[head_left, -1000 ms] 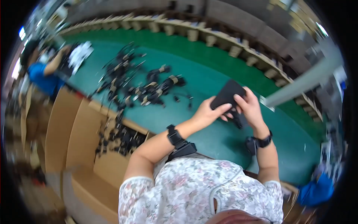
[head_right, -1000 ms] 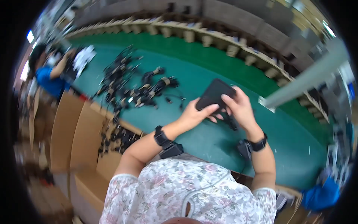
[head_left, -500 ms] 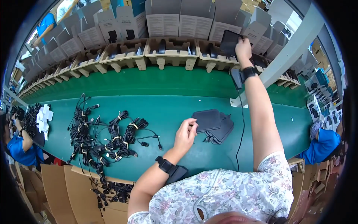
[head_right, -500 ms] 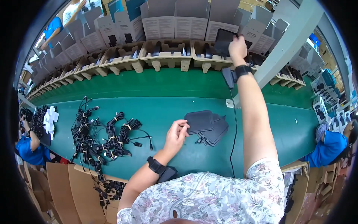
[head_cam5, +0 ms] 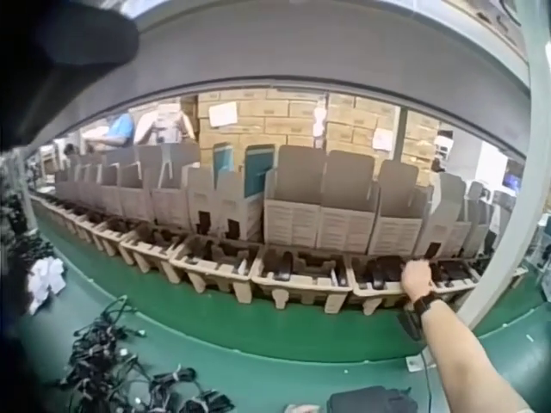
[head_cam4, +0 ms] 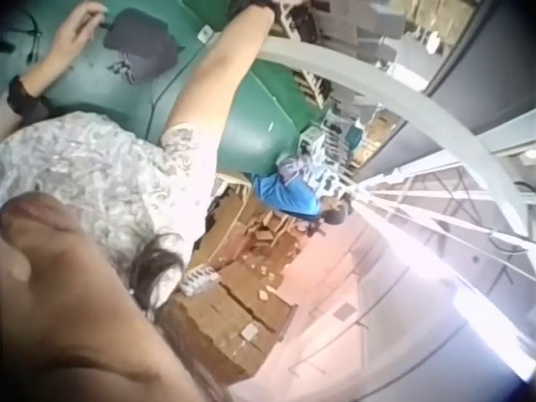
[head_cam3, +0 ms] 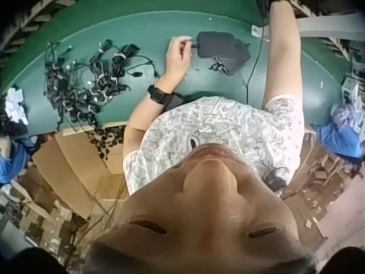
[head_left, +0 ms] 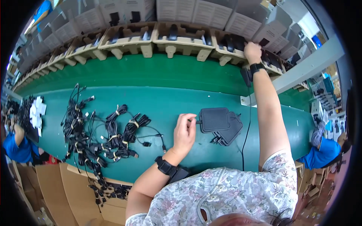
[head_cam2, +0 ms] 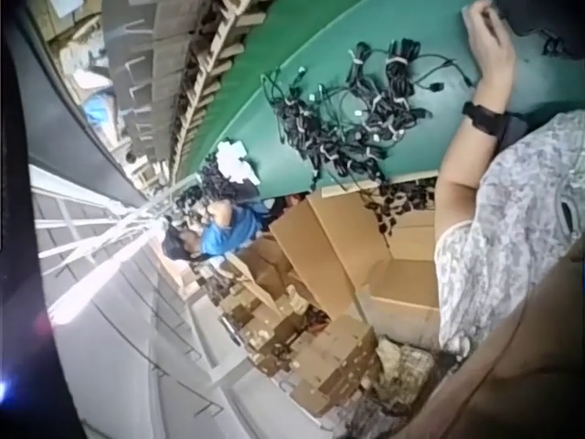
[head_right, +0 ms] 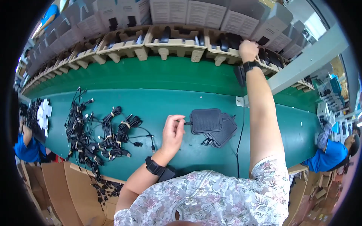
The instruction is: The person picks up a base, connects a cable to it, and places the assembled unit into a cardboard tray. This process is repeated for additional bases and cables, with the person occasionally moving stacks of items on the table.
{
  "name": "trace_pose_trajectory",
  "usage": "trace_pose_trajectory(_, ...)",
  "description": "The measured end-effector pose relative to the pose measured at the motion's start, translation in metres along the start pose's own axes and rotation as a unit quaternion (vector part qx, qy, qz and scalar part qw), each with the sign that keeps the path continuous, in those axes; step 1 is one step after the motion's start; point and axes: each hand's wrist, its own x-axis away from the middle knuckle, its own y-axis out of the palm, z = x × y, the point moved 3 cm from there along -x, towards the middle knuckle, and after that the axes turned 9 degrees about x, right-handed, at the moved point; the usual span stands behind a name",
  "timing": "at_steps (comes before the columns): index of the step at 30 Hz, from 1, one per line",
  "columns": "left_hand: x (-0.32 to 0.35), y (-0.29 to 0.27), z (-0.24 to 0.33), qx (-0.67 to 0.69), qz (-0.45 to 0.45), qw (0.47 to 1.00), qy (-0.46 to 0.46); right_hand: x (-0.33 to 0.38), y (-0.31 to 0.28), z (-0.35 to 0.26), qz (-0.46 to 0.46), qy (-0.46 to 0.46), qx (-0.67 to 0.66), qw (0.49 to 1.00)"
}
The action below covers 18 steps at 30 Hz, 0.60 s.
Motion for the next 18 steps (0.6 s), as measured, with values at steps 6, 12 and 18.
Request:
trace_pose_trajectory(6, -0.001, 0.011, 0.006, -0.061, -0.006, 0.996, 0.063, 0.080, -0.119, -0.056, 0.162, -0.208, -0.308, 0.914)
trace_pose_trajectory(12, 0.004, 0.007, -0.007, -0.125, -0.029, 0.992, 0.006, 0.250, -0.237, -0.171, 0.044, -0.609, -0.474, 0.635)
trace_pose_trajectory(18, 0.004, 0.017, -0.013, -0.099, -0.034, 0.988, 0.117, 0.325, -0.240, -0.207, 0.036, -0.685, -0.331, 0.648)
